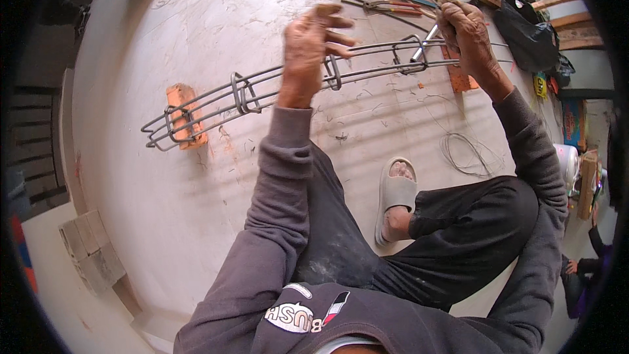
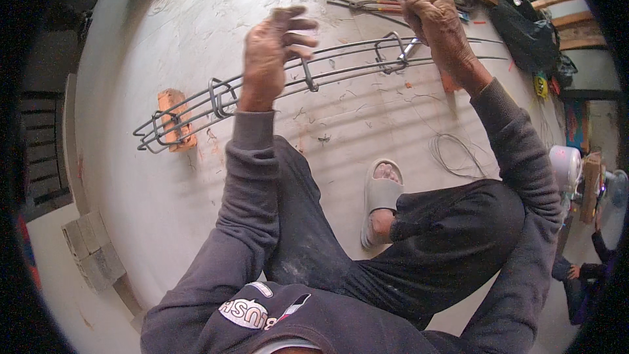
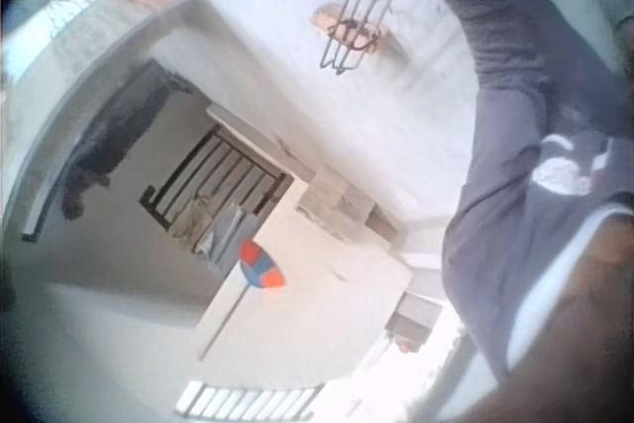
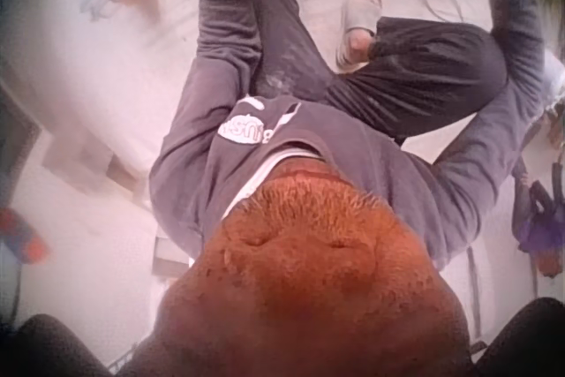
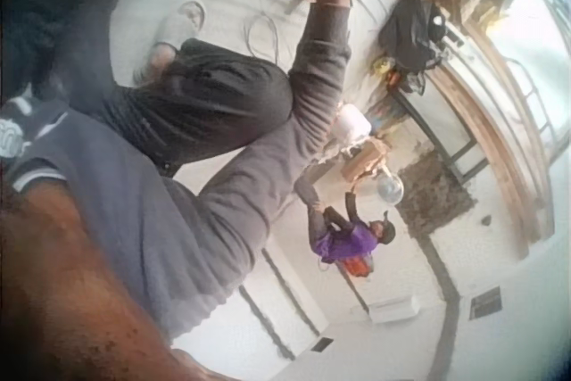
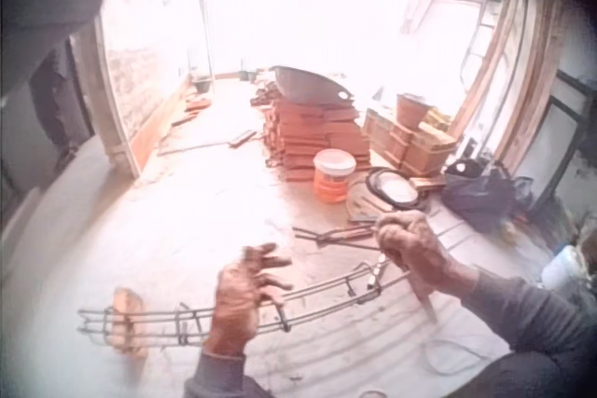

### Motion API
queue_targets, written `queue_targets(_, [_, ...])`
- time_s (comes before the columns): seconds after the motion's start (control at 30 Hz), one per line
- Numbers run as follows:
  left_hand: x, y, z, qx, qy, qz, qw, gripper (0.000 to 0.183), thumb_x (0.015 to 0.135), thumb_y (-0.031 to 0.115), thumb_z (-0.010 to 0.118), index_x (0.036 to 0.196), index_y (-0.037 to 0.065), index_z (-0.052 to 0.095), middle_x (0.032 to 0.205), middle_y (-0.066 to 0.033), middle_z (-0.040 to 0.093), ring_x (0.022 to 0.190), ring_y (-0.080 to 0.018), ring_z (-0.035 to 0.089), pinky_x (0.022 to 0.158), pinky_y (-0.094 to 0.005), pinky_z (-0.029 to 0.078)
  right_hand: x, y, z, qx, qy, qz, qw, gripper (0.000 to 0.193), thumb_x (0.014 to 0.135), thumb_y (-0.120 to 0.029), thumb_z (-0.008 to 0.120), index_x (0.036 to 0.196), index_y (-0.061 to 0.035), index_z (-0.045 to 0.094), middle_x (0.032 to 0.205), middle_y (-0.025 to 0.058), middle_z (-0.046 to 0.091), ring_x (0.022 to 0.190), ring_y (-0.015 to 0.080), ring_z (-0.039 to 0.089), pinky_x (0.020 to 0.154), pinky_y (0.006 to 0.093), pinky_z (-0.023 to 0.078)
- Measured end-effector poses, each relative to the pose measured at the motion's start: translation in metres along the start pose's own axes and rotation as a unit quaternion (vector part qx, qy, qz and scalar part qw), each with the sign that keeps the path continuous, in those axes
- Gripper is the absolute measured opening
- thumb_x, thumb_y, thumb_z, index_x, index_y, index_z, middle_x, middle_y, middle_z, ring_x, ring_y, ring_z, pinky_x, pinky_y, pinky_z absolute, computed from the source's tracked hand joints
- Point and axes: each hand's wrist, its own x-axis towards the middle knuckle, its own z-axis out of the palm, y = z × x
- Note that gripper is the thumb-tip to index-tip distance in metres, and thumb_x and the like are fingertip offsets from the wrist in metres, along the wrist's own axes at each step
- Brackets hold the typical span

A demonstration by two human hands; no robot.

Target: The person sits on the floor and assembles a metal frame by wrapping wire around the joints to secure them. They use pliers to twist and tighten the wire connections.

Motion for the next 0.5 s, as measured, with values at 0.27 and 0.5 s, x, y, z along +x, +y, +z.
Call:
queue_targets(0.27, [-0.040,0.072,-0.012,-0.251,0.016,0.015,0.968,0.040,0.101,0.023,0.054,0.128,-0.006,0.047,0.115,-0.0245,0.061,0.081,-0.0164,0.059,0.059,-0.0223,0.048,-0.036,-0.056,0.033,-0.373,-0.170,-0.048,0.911,0.013,0.085,-0.010,0.059,0.078,0.0010,0.060,0.069,0.0130,0.062,0.067,0.0224,0.064,0.064,0.0376,0.051])
queue_targets(0.5, [-0.085,0.092,-0.020,-0.059,0.168,0.041,0.983,0.032,0.102,0.024,0.052,0.108,-0.006,0.060,0.106,-0.0234,0.067,0.080,-0.0168,0.063,0.065,-0.0250,0.052,-0.060,-0.078,0.056,-0.539,-0.086,-0.079,0.834,0.010,0.089,-0.008,0.058,0.085,-0.0029,0.066,0.067,0.0139,0.064,0.069,0.0284,0.069,0.066,0.0398,0.055])
